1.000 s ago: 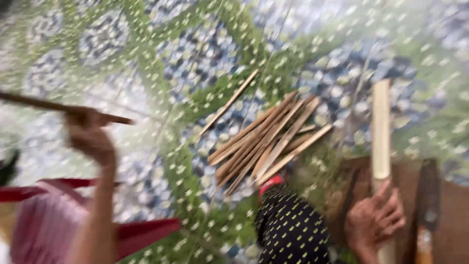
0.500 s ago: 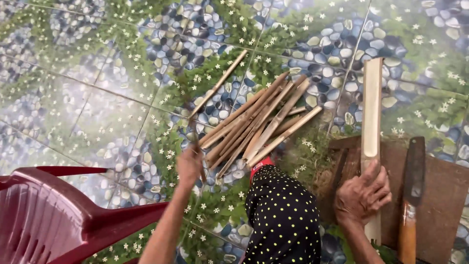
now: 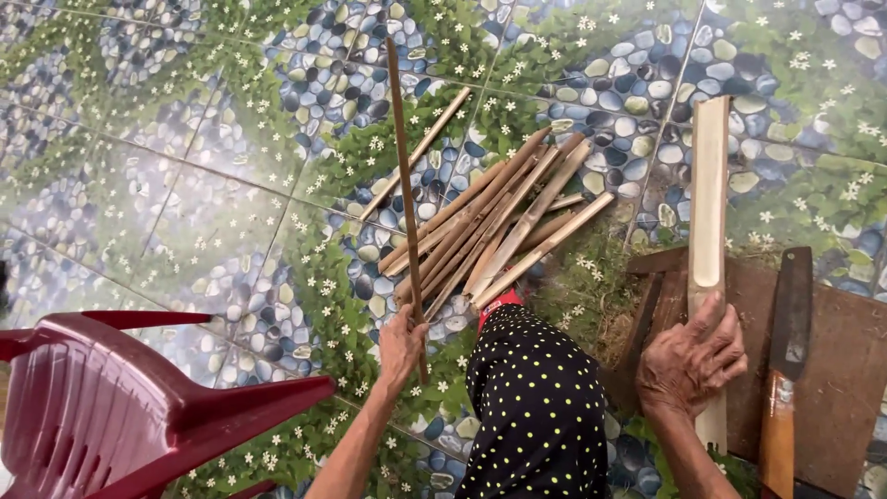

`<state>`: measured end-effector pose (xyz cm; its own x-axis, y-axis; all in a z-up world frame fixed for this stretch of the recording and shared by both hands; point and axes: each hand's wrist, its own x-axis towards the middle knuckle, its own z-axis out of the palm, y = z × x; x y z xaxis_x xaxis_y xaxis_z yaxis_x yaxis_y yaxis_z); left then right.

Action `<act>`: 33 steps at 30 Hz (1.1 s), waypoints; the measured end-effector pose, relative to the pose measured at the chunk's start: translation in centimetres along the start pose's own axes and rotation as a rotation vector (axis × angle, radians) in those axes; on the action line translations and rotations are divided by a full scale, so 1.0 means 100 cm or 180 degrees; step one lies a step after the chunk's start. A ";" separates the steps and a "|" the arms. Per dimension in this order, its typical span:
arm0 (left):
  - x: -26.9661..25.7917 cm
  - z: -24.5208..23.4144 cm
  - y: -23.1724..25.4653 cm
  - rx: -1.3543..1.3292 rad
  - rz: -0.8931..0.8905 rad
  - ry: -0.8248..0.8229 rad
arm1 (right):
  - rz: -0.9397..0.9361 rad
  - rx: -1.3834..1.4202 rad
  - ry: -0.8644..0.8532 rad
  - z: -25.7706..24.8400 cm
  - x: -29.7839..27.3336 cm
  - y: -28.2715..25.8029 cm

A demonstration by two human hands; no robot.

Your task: Splitting bamboo stalks into thin strips and shaving them smooth using a knife on a wooden block.

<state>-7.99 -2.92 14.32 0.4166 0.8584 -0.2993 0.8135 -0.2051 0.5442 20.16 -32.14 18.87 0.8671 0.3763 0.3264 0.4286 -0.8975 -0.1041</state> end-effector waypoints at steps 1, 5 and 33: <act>-0.003 0.004 0.001 -0.0032 -0.0054 -0.0025 | -0.0002 -0.0048 0.0018 0.000 0.000 0.000; -0.026 -0.003 0.021 -0.0095 -0.0121 0.0145 | 0.0020 -0.0123 -0.0042 0.008 -0.001 0.004; -0.079 -0.086 0.370 -0.4758 -0.0001 -0.0158 | 0.2234 0.3939 -0.1930 -0.058 0.032 0.057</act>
<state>15.35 -13.23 43.51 0.4545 0.8356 -0.3085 -0.3295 0.4795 0.8133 23.89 -37.39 24.79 0.8155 0.2835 -0.5046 -0.4251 -0.2983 -0.8546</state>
